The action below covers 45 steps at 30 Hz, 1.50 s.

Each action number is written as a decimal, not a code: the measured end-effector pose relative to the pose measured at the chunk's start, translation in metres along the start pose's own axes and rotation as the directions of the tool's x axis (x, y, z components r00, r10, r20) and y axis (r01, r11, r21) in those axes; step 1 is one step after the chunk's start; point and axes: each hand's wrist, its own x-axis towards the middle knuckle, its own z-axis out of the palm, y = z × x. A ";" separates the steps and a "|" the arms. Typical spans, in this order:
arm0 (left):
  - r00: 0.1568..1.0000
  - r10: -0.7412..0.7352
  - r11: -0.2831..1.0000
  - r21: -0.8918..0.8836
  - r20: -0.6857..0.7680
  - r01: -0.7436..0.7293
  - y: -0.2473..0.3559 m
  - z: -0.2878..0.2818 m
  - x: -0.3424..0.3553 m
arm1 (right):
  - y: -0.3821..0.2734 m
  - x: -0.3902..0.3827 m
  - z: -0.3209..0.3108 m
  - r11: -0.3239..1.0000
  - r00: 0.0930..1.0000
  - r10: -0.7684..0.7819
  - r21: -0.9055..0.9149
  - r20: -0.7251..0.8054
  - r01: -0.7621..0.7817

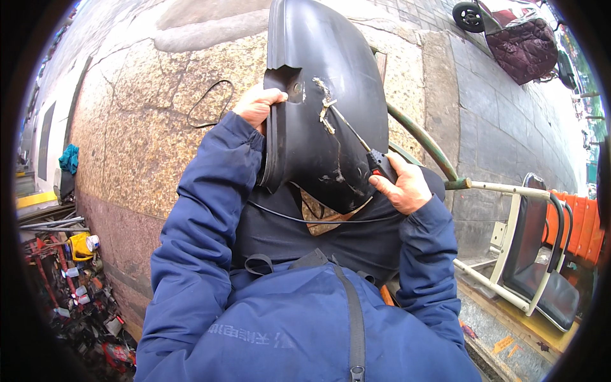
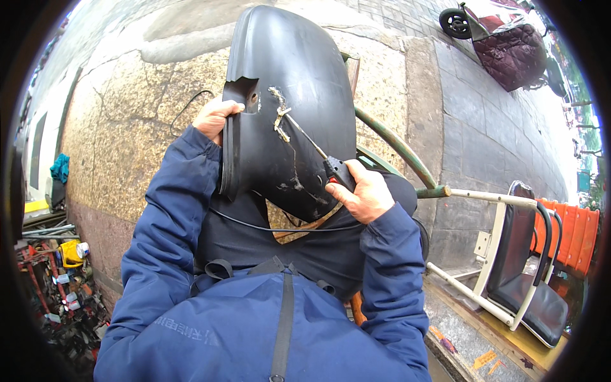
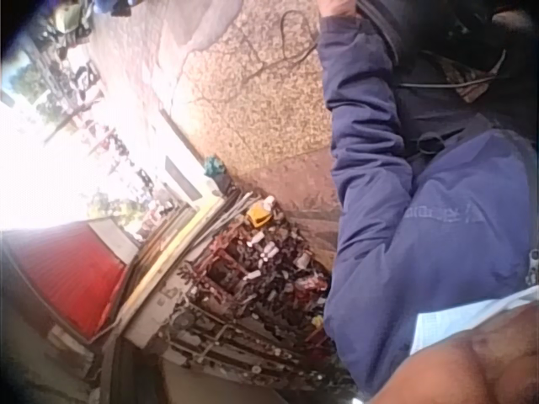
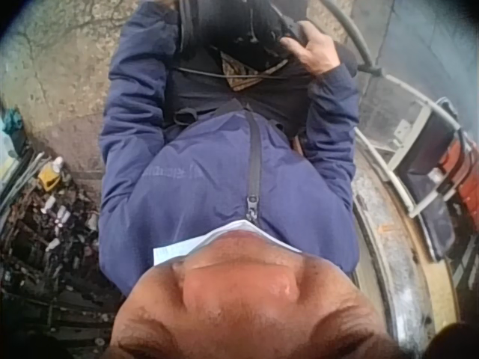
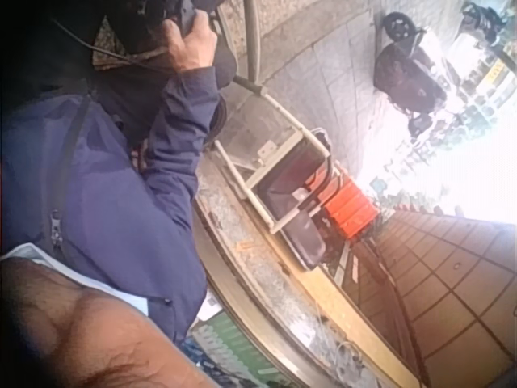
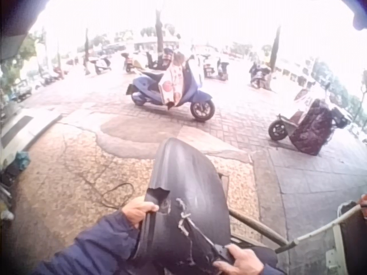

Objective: The person uses a soldering iron to melt and fuse a crack on a black plastic motorcycle part. They hold the part steady with one hand while applying heat along the damaged seam with the other.

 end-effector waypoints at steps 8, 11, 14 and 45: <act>1.000 -0.016 1.000 0.003 0.001 0.016 0.002 0.002 -0.002 | -0.005 0.011 -0.002 0.998 1.000 0.018 -0.063 0.011 -0.017; 1.000 0.003 1.000 -0.005 0.014 -0.003 0.002 0.001 -0.002 | -0.001 0.008 -0.002 0.998 1.000 -0.003 -0.059 -0.027 0.002; 0.999 0.027 1.000 -0.010 -0.024 -0.027 0.001 0.001 -0.002 | 0.003 0.001 0.001 1.000 0.999 0.008 0.018 -0.047 -0.007; 0.999 -0.008 0.999 -0.052 -0.044 0.006 0.001 0.001 -0.003 | 0.001 0.020 0.002 1.000 1.000 0.012 -0.023 0.023 -0.011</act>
